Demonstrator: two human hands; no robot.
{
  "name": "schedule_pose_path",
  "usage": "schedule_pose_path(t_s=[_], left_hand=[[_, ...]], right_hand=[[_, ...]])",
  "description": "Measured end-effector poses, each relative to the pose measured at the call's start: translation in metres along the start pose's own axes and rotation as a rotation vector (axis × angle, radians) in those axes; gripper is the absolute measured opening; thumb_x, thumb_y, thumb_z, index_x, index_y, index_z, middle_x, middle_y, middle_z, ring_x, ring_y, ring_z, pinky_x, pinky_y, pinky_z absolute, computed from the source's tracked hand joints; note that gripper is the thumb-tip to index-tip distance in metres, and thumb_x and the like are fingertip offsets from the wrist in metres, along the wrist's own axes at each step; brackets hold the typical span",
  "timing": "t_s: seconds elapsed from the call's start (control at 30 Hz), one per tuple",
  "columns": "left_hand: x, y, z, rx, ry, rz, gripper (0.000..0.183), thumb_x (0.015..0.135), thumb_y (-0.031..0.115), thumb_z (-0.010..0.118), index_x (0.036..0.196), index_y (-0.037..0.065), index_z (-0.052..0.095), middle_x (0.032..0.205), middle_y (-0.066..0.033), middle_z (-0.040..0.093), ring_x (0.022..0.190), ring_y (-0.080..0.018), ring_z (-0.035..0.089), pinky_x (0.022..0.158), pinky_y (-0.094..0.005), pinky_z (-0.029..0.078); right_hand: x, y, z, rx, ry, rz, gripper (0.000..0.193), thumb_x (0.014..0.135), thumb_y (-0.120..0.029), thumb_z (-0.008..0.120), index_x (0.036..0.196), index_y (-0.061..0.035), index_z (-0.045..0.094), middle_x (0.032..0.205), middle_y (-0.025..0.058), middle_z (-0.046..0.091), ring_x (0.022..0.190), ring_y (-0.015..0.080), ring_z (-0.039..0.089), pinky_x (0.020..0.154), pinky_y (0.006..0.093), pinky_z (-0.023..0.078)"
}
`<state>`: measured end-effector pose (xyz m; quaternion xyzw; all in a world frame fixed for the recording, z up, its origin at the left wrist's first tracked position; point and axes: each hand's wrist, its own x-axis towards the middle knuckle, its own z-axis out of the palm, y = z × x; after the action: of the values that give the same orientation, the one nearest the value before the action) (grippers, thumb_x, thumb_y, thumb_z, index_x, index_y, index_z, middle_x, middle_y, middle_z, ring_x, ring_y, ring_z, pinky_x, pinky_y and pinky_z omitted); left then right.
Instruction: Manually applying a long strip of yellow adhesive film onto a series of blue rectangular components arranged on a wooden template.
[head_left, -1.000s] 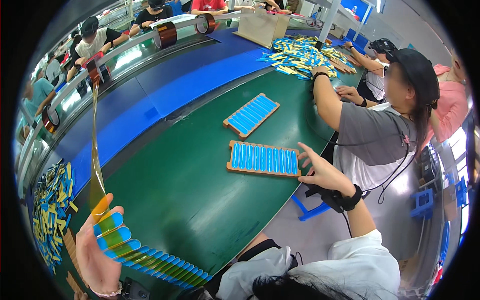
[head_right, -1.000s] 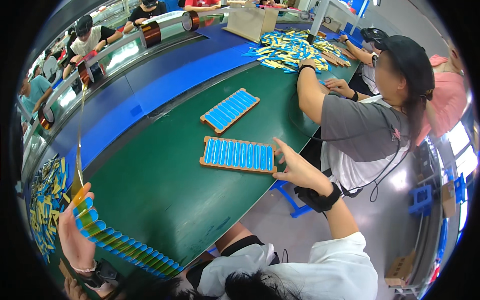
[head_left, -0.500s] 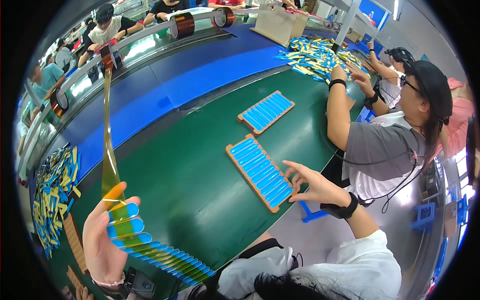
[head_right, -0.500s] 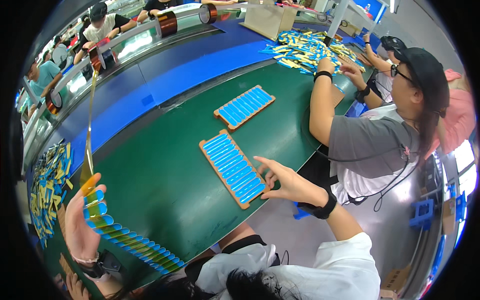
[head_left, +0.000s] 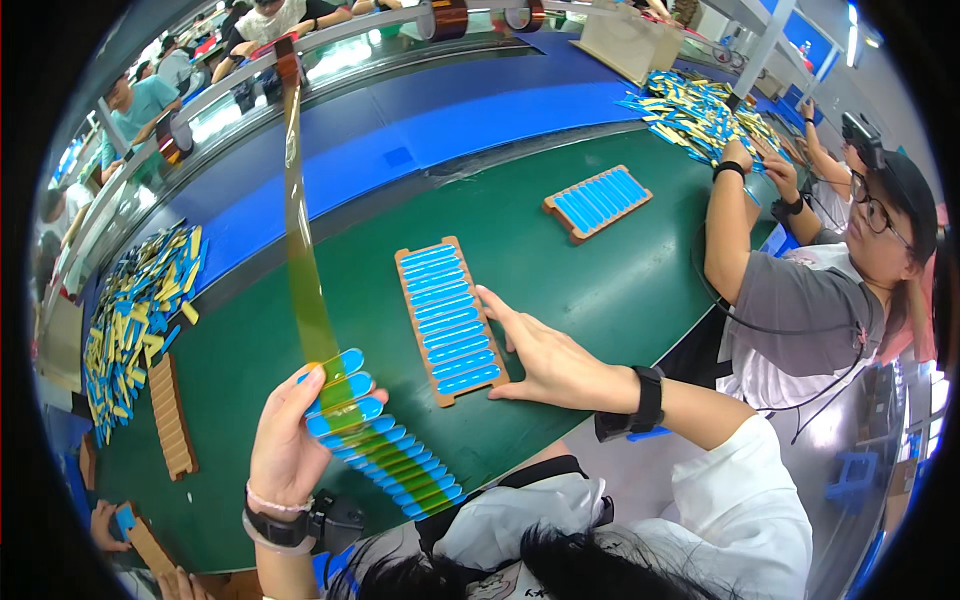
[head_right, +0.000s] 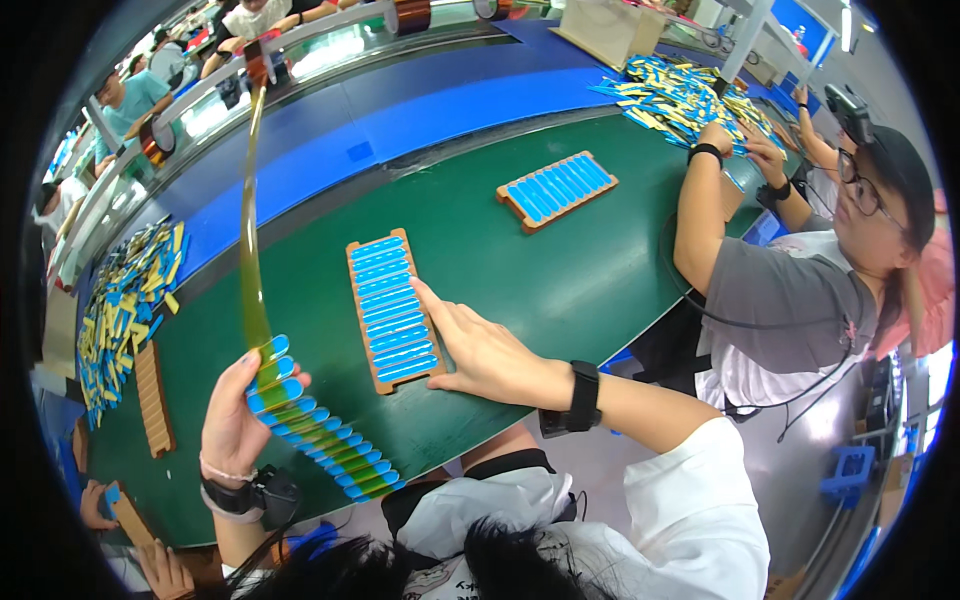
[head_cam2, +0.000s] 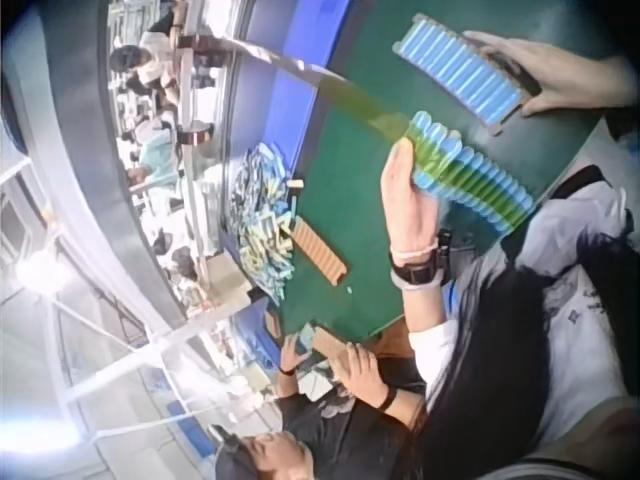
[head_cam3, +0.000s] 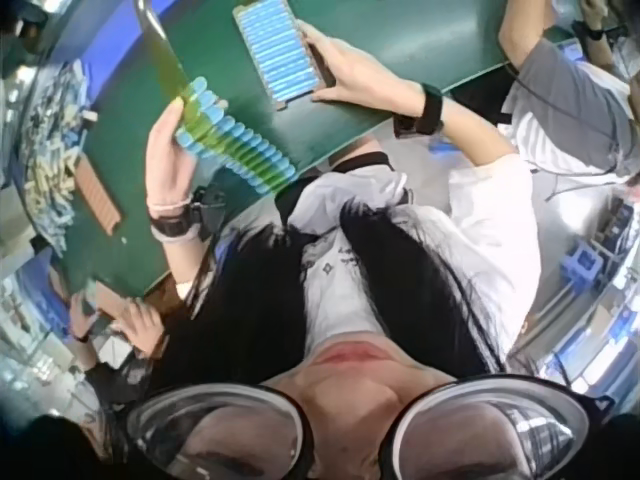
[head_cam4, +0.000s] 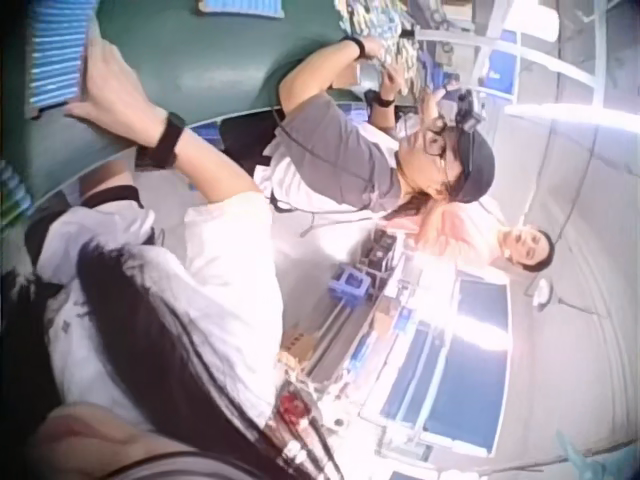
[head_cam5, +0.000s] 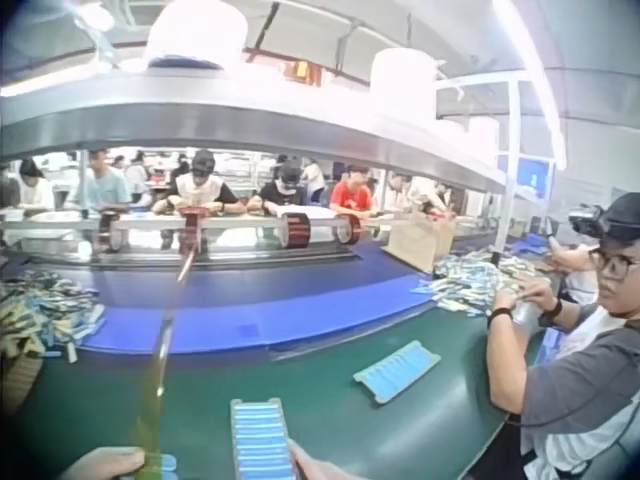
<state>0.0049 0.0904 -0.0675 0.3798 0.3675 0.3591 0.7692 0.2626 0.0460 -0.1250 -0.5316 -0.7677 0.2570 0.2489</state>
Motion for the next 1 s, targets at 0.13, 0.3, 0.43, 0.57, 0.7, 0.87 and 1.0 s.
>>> schedule_pose_path(t_s=[0.13, 0.3, 0.43, 0.57, 0.7, 0.87, 1.0], left_hand=[[0.0, -0.01, -0.008, -0.084, 0.025, 0.019, 0.031, 0.087, 0.022, 0.043, 0.104, -0.003, 0.05, 0.09, -0.0149, 0.059, 0.087, -0.0274, 0.058, 0.074, -0.0358, 0.048], [0.0, -0.018, -0.011, -0.097, 0.02, 0.133, 0.013, 0.086, 0.016, 0.049, 0.085, 0.002, 0.051, 0.086, -0.005, 0.058, 0.075, -0.009, 0.055, 0.069, -0.0235, 0.044], [0.003, -0.02, -0.006, 0.199, 0.076, 0.304, 0.011, 0.085, 0.013, 0.052, 0.081, 0.002, 0.053, 0.078, -0.0004, 0.056, 0.073, -0.0038, 0.049, 0.065, -0.0188, 0.04], [0.004, -0.018, 0.001, 0.284, 0.09, 0.371, 0.012, 0.084, 0.012, 0.052, 0.079, 0.001, 0.052, 0.077, 0.0001, 0.055, 0.072, -0.0033, 0.048, 0.065, -0.0177, 0.039], [-0.002, -0.015, 0.013, 0.192, 0.11, 0.35, 0.011, 0.084, 0.011, 0.052, 0.079, 0.002, 0.052, 0.077, 0.0001, 0.055, 0.071, -0.0032, 0.048, 0.063, -0.0177, 0.039], [-0.026, -0.033, 0.034, 0.132, 0.095, 0.418, 0.011, 0.084, 0.011, 0.051, 0.078, 0.002, 0.051, 0.073, 0.0025, 0.052, 0.069, -0.0025, 0.046, 0.061, -0.018, 0.038], [-0.07, -0.08, 0.043, 0.313, 0.158, 0.353, 0.008, 0.083, 0.01, 0.052, 0.081, 0.002, 0.052, 0.077, 0.0024, 0.049, 0.073, -0.0028, 0.044, 0.065, -0.0167, 0.036]], right_hand=[[0.024, -0.012, 0.021, 0.021, -0.038, -0.036, 0.1, 0.063, -0.014, 0.071, 0.133, -0.0025, 0.001, 0.107, 0.0228, 0.045, 0.098, 0.0355, 0.046, 0.082, 0.0404, 0.041], [0.046, -0.033, 0.015, -0.015, -0.008, -0.199, 0.079, 0.067, -0.02, 0.069, 0.127, -0.0003, 0.022, 0.111, 0.017, 0.045, 0.093, 0.0303, 0.048, 0.079, 0.0365, 0.042], [0.065, -0.051, 0.002, 0.629, -0.12, 0.111, 0.032, 0.082, -0.028, 0.056, 0.094, 0.0018, 0.052, 0.085, 0.0092, 0.052, 0.077, 0.0146, 0.053, 0.067, 0.027, 0.043], [0.075, -0.074, 0.01, 0.698, -0.21, 0.114, 0.027, 0.083, -0.026, 0.054, 0.086, 0.0006, 0.056, 0.072, 0.0011, 0.055, 0.07, 0.0064, 0.052, 0.062, 0.0218, 0.043], [0.063, -0.088, 0.008, 0.999, -0.102, 0.239, 0.019, 0.083, -0.021, 0.053, 0.084, -0.0024, 0.058, 0.074, -0.0012, 0.056, 0.069, 0.0033, 0.052, 0.059, 0.0184, 0.041], [0.032, -0.091, 0.015, 1.19, 0.022, 0.113, 0.017, 0.081, -0.018, 0.055, 0.079, -0.0014, 0.059, 0.073, -0.0021, 0.056, 0.067, 0.0015, 0.048, 0.058, 0.0182, 0.038], [-0.032, -0.084, 0.032, 0.98, -0.008, 0.184, 0.019, 0.081, -0.018, 0.056, 0.074, -0.001, 0.056, 0.064, -0.0052, 0.044, 0.061, 0.0019, 0.037, 0.05, 0.0191, 0.03]])
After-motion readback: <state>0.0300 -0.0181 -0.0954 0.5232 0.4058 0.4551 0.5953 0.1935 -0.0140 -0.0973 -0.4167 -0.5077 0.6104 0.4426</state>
